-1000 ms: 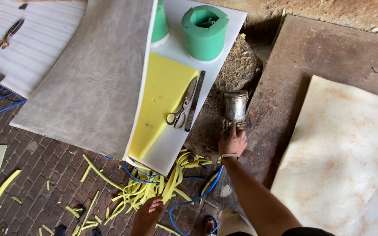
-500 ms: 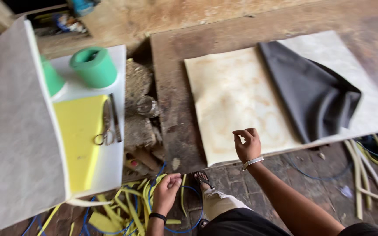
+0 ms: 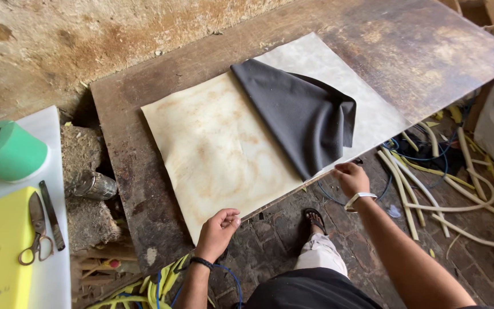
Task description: The person lays a light-colored fabric on a wooden workbench, smooths it, and trims the edges with a straight blade. They then spray adhesive onto the fabric, place a dark fabric on top, press it down, and repeat the process. Finally, the person stacks the finished layered pieces.
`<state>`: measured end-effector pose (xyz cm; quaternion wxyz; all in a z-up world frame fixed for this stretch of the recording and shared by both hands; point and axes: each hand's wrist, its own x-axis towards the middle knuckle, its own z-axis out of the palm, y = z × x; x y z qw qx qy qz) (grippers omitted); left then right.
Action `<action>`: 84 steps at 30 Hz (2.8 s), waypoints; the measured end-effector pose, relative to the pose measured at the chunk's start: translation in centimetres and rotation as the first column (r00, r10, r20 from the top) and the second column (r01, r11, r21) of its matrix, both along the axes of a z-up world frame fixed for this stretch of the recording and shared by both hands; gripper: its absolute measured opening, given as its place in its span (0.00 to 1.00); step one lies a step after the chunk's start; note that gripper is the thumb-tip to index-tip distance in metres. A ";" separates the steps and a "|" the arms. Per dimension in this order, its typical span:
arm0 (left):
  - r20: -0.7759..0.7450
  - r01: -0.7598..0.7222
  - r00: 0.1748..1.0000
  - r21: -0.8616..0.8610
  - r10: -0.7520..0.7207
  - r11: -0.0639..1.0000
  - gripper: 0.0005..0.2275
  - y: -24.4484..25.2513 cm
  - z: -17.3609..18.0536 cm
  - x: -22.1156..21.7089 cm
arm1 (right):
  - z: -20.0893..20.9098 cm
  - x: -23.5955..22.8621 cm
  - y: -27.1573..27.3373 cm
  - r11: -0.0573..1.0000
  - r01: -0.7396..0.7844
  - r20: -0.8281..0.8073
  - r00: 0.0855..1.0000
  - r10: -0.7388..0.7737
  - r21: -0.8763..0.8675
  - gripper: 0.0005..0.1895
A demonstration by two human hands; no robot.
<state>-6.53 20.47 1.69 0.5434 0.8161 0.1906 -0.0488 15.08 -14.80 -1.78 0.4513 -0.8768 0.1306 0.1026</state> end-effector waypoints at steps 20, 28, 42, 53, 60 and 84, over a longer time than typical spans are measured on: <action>0.429 -0.190 0.892 0.641 -0.143 0.743 0.36 -26.3 2.0 29.7 | -7.7 24.4 -4.5 0.542 0.108 -0.439 0.725 0.530 0.833 0.07; 0.578 -0.415 0.816 0.600 -0.012 0.684 0.16 -22.7 8.1 29.1 | 0.4 25.8 2.0 0.439 -0.058 -0.269 0.715 0.646 0.897 0.11; 0.703 -0.801 0.599 0.532 0.384 0.275 0.12 -16.6 12.5 14.1 | -4.5 30.7 12.3 0.299 0.407 -0.494 0.557 0.668 0.863 0.07; 0.780 -0.925 0.375 0.354 0.501 0.141 0.09 -14.2 12.5 10.0 | 0.4 19.0 9.9 0.680 -0.166 -0.642 0.233 0.731 0.714 0.23; 0.675 -0.954 0.281 0.275 0.682 0.121 0.09 -10.2 8.2 6.7 | -4.3 18.2 12.7 0.438 0.255 -0.506 0.469 0.723 0.862 0.13; 0.207 -0.936 0.320 0.224 0.925 0.273 0.07 -0.2 -9.1 -1.9 | -7.6 3.9 16.0 0.048 -0.710 0.114 -0.045 0.992 -0.703 0.43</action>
